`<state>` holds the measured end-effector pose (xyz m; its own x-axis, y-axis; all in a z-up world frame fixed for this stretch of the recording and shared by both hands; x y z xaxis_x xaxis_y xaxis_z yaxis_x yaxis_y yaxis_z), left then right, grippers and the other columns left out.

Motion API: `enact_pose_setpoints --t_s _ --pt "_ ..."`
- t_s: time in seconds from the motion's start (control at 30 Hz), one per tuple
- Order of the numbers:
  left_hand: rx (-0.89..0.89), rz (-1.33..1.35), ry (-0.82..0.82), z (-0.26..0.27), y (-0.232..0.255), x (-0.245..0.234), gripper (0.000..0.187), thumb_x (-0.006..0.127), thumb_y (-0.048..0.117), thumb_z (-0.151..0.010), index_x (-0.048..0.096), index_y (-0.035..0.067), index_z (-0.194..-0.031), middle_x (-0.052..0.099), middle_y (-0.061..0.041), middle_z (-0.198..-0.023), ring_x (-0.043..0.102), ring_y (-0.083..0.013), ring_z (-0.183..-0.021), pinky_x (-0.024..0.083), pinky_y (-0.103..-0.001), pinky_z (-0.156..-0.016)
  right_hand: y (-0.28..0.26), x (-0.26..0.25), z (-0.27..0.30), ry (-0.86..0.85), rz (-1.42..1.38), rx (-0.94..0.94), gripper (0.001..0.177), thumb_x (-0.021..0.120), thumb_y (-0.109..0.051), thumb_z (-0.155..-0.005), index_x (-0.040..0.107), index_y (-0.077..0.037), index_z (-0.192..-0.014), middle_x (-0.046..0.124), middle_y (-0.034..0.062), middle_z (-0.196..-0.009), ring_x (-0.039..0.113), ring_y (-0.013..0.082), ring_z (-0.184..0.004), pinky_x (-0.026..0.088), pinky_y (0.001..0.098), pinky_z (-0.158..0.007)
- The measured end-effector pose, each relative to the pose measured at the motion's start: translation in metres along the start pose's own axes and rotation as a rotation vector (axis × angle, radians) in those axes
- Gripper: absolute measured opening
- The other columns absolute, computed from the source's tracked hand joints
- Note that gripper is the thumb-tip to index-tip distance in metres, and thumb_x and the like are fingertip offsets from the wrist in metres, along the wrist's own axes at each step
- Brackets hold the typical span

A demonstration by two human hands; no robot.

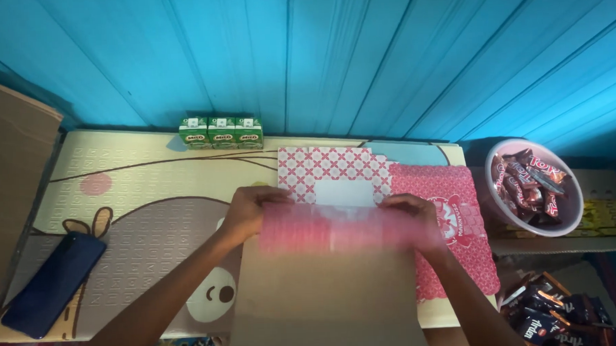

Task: The person sits on the floor and folds flat pre-printed cardboard blanks into open gift boxes, creasing the sides and tucking the flaps to shape each box, then sets completed boxes aside and picks up the next flat blank.

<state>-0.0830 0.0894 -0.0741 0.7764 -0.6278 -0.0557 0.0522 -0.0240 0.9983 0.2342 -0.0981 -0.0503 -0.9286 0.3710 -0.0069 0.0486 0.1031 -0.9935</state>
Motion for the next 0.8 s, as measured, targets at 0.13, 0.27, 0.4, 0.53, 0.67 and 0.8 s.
enact_pose_setpoints --t_s 0.13,0.27,0.4,0.53,0.67,0.8 --pt "-0.047 -0.058 0.072 0.008 0.017 -0.006 0.029 0.093 0.024 -0.07 0.078 -0.001 -0.074 0.069 -0.013 -0.065 0.06 -0.019 -0.064 0.042 -0.031 -0.055 -0.001 0.001 -0.001 0.146 0.316 0.307 0.038 0.094 -0.012 -0.075 0.066 0.011 -0.087 0.059 0.0186 -0.07 0.066 0.0298 -0.069 0.051 0.0322 -0.06" --pt "-0.117 -0.065 0.053 0.008 0.019 -0.002 0.023 0.091 0.022 -0.074 0.08 0.003 -0.078 0.073 -0.017 -0.076 0.064 -0.0238 -0.074 0.044 -0.032 -0.068 0.019 -0.009 -0.006 0.084 0.099 0.212 0.026 0.088 0.001 -0.073 0.073 0.009 -0.092 0.075 0.0285 -0.091 0.074 0.0348 -0.086 0.06 0.0442 -0.079" --pt "-0.046 -0.048 -0.017 0.008 0.02 -0.001 0.026 0.09 0.014 -0.071 0.085 0.006 -0.096 0.08 -0.022 -0.101 0.076 -0.0379 -0.099 0.056 -0.044 -0.093 0.036 -0.016 -0.007 0.011 0.014 0.065 0.023 0.086 0.008 -0.068 0.076 0.01 -0.089 0.077 0.0287 -0.101 0.075 0.036 -0.098 0.058 0.0461 -0.093" --pt "-0.024 -0.146 -0.002 0.01 0.029 -0.004 0.023 0.068 0.013 -0.081 0.084 0.006 -0.096 0.081 -0.018 -0.097 0.076 -0.0344 -0.1 0.056 -0.042 -0.09 0.018 -0.017 -0.005 -0.01 0.2 0.102 0.036 0.085 0.007 -0.071 0.078 0.006 -0.106 0.075 0.0255 -0.111 0.071 0.036 -0.112 0.055 0.0464 -0.1" --pt "-0.034 -0.164 0.033 0.004 0.021 -0.004 0.03 0.088 0.026 -0.073 0.071 0.004 -0.061 0.059 -0.006 -0.049 0.05 -0.014 -0.049 0.032 -0.027 -0.047 -0.006 0.003 -0.001 0.102 0.219 0.279 0.03 0.091 -0.01 -0.075 0.077 0.004 -0.098 0.075 0.0242 -0.08 0.073 0.0292 -0.071 0.062 0.0404 -0.066" --pt "-0.03 -0.047 -0.002 0.006 0.026 -0.001 0.017 0.078 0.005 -0.075 0.085 0.004 -0.09 0.081 -0.021 -0.087 0.072 -0.0234 -0.084 0.055 -0.034 -0.076 -0.064 0.03 -0.003 0.136 -0.023 0.361 0.015 0.081 -0.007 -0.079 0.077 0.006 -0.085 0.078 0.0255 -0.085 0.077 0.0333 -0.078 0.061 0.0396 -0.081"
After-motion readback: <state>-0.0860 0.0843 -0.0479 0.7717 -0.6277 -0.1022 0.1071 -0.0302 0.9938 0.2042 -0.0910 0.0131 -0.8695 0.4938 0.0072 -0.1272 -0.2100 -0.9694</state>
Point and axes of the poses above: each hand's wrist, its own z-axis away from the middle knuckle, its own x-axis out of the palm, y = z × x, the point moved 1 cm from there along -z, towards the middle knuckle
